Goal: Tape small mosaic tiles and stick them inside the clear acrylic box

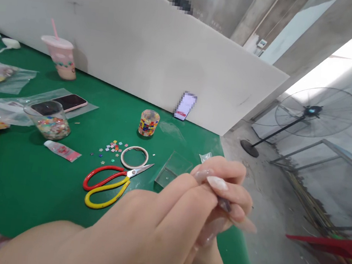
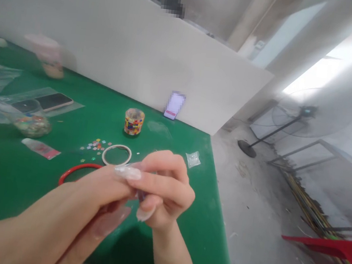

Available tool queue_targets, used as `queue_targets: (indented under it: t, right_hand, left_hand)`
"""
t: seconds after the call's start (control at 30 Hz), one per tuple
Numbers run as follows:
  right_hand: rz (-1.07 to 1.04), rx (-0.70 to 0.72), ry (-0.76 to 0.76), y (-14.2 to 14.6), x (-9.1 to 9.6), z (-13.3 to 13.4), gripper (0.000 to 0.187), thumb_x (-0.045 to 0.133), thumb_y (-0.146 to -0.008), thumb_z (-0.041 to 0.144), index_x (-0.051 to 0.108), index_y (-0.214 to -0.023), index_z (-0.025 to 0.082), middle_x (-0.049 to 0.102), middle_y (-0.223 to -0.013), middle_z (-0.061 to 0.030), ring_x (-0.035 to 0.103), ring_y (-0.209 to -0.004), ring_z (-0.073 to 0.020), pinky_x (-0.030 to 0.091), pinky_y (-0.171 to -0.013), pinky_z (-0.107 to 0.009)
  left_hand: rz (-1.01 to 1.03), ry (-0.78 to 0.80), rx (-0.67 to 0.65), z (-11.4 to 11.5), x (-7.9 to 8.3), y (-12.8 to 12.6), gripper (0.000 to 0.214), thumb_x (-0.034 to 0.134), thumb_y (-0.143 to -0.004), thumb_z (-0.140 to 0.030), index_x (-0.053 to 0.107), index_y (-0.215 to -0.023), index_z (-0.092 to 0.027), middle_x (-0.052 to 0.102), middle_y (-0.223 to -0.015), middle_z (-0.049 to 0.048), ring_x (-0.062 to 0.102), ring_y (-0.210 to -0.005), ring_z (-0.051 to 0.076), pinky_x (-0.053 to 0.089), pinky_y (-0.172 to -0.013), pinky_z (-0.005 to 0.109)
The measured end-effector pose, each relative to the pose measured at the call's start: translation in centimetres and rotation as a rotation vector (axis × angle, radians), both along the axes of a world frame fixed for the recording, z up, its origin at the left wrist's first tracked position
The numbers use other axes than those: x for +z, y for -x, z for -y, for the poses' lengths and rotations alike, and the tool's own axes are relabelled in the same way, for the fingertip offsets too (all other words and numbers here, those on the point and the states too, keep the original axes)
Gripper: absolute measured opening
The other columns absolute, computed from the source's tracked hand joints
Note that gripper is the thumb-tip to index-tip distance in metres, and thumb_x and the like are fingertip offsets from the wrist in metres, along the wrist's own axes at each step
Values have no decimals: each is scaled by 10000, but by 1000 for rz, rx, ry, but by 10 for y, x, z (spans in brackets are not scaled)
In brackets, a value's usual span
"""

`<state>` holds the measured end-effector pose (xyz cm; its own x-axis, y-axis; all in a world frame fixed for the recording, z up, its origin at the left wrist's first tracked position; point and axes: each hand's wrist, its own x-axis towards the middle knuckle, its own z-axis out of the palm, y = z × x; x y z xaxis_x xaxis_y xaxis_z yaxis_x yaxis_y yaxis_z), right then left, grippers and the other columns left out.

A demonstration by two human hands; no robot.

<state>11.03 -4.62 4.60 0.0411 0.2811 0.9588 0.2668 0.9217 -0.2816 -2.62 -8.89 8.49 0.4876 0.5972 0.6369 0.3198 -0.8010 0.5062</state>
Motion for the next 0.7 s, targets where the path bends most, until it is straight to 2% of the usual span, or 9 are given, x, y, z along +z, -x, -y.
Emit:
queue_targets:
  t: [0.03,0.1,0.2,0.3,0.4,0.53,0.7]
  right_hand:
    - [-87,70,-26,3,3,0,320,450,-1075,343,722,-1242,318,550,-859,-14,561,-646,-136,484,-473,-281]
    - [-206,182,-28,9,7,0,273,527,-1044,301,788,-1118,267,550,-835,-27,551,-661,-143,465,-459,-280]
    - [-225,232,74,14,8,2,296,493,-1053,353,761,-1178,348,500,-867,-36,517,-682,-163,437,-436,-287]
    - [-236,225,136,18,10,4,297,462,-1055,432,748,-1132,436,434,-869,-30,480,-660,-166,418,-427,-281]
    - [-208,146,163,21,13,8,342,384,-1073,458,720,-1024,428,401,-870,-30,499,-681,-166,456,-482,-282]
    - [-129,45,227,20,13,13,420,276,-1080,486,676,-1019,372,405,-927,-50,540,-748,-182,550,-580,-326]
    - [-123,72,233,16,10,15,407,287,-1076,424,679,-1003,344,428,-938,-63,557,-775,-197,546,-561,-337]
  left_hand:
    - [21,-50,36,1,0,-1,477,201,-1106,-309,646,-963,-216,699,-844,-1,589,-541,107,514,-493,196]
    - [26,-134,97,0,4,-1,431,256,-1096,-257,647,-925,-198,702,-809,5,620,-568,112,471,-451,203]
    - [-7,-157,96,-3,14,1,339,377,-1045,-181,654,-849,-179,621,-637,-17,523,-461,95,373,-378,214]
    - [20,-51,100,-8,21,4,219,508,-1003,-215,655,-842,-198,477,-532,-66,360,-384,79,293,-342,210]
    - [98,75,59,-10,17,9,81,596,-980,-267,669,-1013,-251,501,-588,-85,384,-417,82,368,-402,196]
    - [135,263,-99,-9,13,14,264,587,-979,-239,655,-1230,-283,531,-605,-103,420,-427,71,476,-505,180]
    - [192,388,-149,-11,21,14,274,569,-961,-179,723,-1166,-275,604,-638,-95,486,-473,51,466,-495,138]
